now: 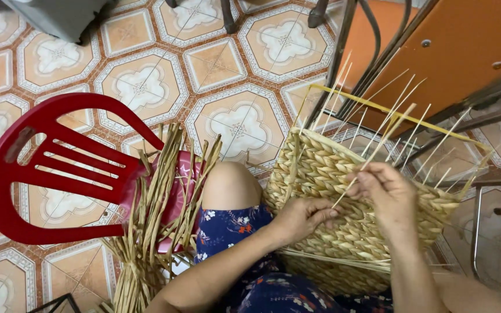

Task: The individual is weaving a large basket using dried plant fibers over a pre-constructed metal frame.

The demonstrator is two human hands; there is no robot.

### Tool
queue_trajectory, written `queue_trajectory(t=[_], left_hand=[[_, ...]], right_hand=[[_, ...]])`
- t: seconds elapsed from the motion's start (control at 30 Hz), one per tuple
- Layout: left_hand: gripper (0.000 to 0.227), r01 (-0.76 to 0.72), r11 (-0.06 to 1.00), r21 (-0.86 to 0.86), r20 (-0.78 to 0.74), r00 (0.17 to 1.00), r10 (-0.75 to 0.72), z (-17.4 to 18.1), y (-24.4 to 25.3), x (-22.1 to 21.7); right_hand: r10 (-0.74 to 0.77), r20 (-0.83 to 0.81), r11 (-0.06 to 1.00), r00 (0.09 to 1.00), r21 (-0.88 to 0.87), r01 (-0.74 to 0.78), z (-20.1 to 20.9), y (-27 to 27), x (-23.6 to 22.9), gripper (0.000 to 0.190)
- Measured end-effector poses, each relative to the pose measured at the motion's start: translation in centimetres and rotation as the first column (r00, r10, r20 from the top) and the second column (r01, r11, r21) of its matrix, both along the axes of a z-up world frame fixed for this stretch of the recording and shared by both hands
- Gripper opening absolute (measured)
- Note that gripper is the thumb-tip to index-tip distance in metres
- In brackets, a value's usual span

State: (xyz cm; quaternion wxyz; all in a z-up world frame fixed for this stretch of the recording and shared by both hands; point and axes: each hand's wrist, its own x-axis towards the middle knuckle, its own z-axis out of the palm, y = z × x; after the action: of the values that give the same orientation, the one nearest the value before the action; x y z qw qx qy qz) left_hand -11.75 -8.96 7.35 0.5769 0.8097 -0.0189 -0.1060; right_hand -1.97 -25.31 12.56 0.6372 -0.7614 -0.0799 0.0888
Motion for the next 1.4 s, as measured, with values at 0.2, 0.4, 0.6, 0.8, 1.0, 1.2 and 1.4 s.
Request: queue_trajectory(t=[0.2,0.4,0.6,0.8,1.0,1.2,1.4], left_hand=[[0.051,-0.337,0.764,0.551,0.516,0.857,0.006,-0.6,7.7,3.7],[0.047,-0.275,0.664,0.696,0.527,0.823,-0.212,-2.8,10.9,9.6],[0.032,-0.171,0.956,0.24,0.559,0.829,0.008,-2.7,12.3,11.0],[0.043,-0.204,0.972,-0.114,0.126,0.968,0.218,-1.8,12.7,12.4],[0.033,-0.235,0.918,0.319,0.246,0.956,0.159,-2.2,11.4,15.8],[0.012,-0.201,0.929,0.309,0.308,0.946,0.102,-4.9,12.2,18.3],[0.008,-0.067,0.987,0.148,-0.062,0.995,0.076,-0.8,12.1,17.5]], right_hand=[[-0.147,0.069,0.988,0.987,-0.036,0.15,1.5,1.8,5.2,0.009],[-0.064,0.085,0.996,0.994,-0.054,0.069,0.1,6.5,11.0,0.01],[0.054,0.004,0.992,0.999,-0.117,-0.053,-3.3,10.9,14.8,0.007],[0.077,0.051,0.984,0.996,-0.163,-0.068,-5.5,13.6,14.7,0.005],[0.036,0.099,0.98,0.994,-0.197,-0.016,-6.6,13.8,14.6,0.006],[-0.041,0.044,0.88,0.998,-0.472,0.057,-3.7,10.6,8.7,0.029],[0.23,-0.28,0.518,0.932,-0.775,-0.361,-6.8,10.2,3.2,0.032]])
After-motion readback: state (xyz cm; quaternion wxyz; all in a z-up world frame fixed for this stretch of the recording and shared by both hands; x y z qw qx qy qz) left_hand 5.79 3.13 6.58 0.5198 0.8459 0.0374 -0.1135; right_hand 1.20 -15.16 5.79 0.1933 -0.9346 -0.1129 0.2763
